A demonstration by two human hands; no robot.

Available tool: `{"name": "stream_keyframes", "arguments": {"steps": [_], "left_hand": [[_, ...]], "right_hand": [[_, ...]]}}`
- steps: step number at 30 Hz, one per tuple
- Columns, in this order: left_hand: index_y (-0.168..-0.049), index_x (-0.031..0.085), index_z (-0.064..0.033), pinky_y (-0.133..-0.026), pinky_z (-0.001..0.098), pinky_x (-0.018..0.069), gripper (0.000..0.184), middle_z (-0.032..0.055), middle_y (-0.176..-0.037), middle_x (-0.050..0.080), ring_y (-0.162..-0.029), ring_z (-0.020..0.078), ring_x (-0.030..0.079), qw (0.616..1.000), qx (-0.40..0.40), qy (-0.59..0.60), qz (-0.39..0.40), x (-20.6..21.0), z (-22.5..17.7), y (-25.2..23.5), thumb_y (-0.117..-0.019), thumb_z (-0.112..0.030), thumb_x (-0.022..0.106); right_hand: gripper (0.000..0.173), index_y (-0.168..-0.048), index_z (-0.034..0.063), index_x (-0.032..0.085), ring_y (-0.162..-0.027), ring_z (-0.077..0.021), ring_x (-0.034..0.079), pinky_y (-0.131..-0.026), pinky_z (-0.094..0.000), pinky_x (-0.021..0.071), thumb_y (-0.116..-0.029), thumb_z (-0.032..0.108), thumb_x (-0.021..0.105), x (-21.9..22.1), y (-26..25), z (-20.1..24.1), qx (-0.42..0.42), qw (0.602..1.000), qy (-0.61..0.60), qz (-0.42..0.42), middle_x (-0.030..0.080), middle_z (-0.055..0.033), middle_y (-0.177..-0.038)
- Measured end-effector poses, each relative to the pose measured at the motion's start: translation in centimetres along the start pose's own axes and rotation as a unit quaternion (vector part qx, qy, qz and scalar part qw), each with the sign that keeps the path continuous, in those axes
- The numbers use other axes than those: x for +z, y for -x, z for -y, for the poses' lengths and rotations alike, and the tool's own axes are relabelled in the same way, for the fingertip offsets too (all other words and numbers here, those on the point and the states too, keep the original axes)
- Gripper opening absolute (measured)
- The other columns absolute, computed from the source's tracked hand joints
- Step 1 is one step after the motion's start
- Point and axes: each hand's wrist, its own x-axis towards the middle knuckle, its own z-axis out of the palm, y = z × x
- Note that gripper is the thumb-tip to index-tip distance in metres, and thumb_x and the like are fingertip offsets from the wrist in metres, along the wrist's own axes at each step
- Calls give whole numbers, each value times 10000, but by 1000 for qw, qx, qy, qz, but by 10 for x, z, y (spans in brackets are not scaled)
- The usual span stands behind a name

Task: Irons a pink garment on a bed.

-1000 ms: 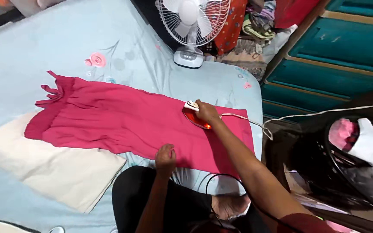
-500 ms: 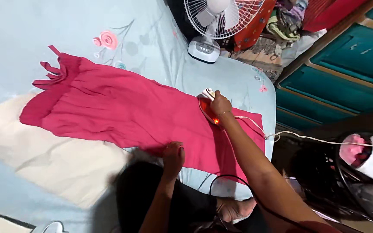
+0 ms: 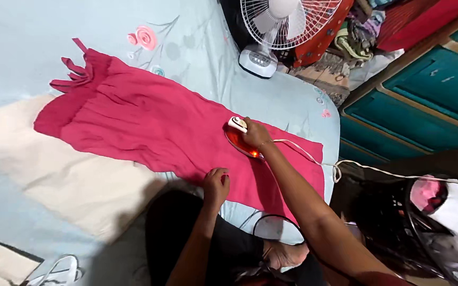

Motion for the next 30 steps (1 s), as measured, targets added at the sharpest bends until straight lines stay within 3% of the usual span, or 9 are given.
{"name": "stream_keyframes", "arguments": {"steps": [5, 9, 14, 24, 27, 30], "left_hand": [[-1133, 726, 79, -1030, 522, 509, 235, 262, -1187, 709, -1149, 397, 675, 1000, -1, 0, -19, 1, 2, -1, -960, 10, 583], [-1191, 713, 55, -1066, 508, 481, 266, 246, -1238, 692, -1200, 381, 649, 999, -34, -12, 23, -6, -4, 1, -993, -26, 554], [-1234, 695, 43, -1101, 476, 457, 291, 235, -1291, 673, -1250, 357, 624, 996, -53, -15, 63, -11, -15, 2, -1014, -43, 525], [-1251, 674, 69, -1065, 436, 495, 301, 250, -1260, 677, -1192, 342, 655, 997, -63, 1, 38, -16, -9, 1, -1025, -32, 504], [-1246, 683, 60, -1104, 496, 459, 293, 266, -1313, 649, -1260, 392, 612, 996, -86, -3, -38, -34, -6, 0, -1014, -59, 551], [-1340, 599, 94, -1176, 600, 332, 454, 353, -1452, 496, -1398, 505, 435, 974, -142, 40, -174, -50, 14, -3, -933, -87, 686]], "right_hand": [[475, -1392, 40, 528, -1082, -465, 678, -861, -667, 518, -940, 119, 653, -1, -11, 13, -2, 1000, 19, 9, 692, -265, -1149], [407, -1317, 23, 562, -1000, -482, 683, -813, -672, 521, -935, 109, 675, 0, 25, -1, -21, 999, 29, 40, 695, -275, -1054], [347, -1313, 30, 574, -1040, -453, 679, -870, -644, 509, -990, 151, 618, -2, 56, -2, -31, 994, 46, 95, 697, -254, -1065], [375, -1313, 55, 568, -1013, -446, 697, -811, -650, 534, -953, 129, 644, 24, 19, 54, -72, 995, 26, 57, 707, -239, -1066], [384, -1319, 31, 555, -1021, -474, 684, -822, -664, 522, -955, 111, 651, 19, 40, 44, -50, 997, 24, 62, 695, -268, -1071], [414, -1376, 34, 534, -1103, -465, 665, -900, -658, 505, -980, 132, 603, 13, 77, 17, -1, 996, 40, 81, 685, -271, -1152]]}}
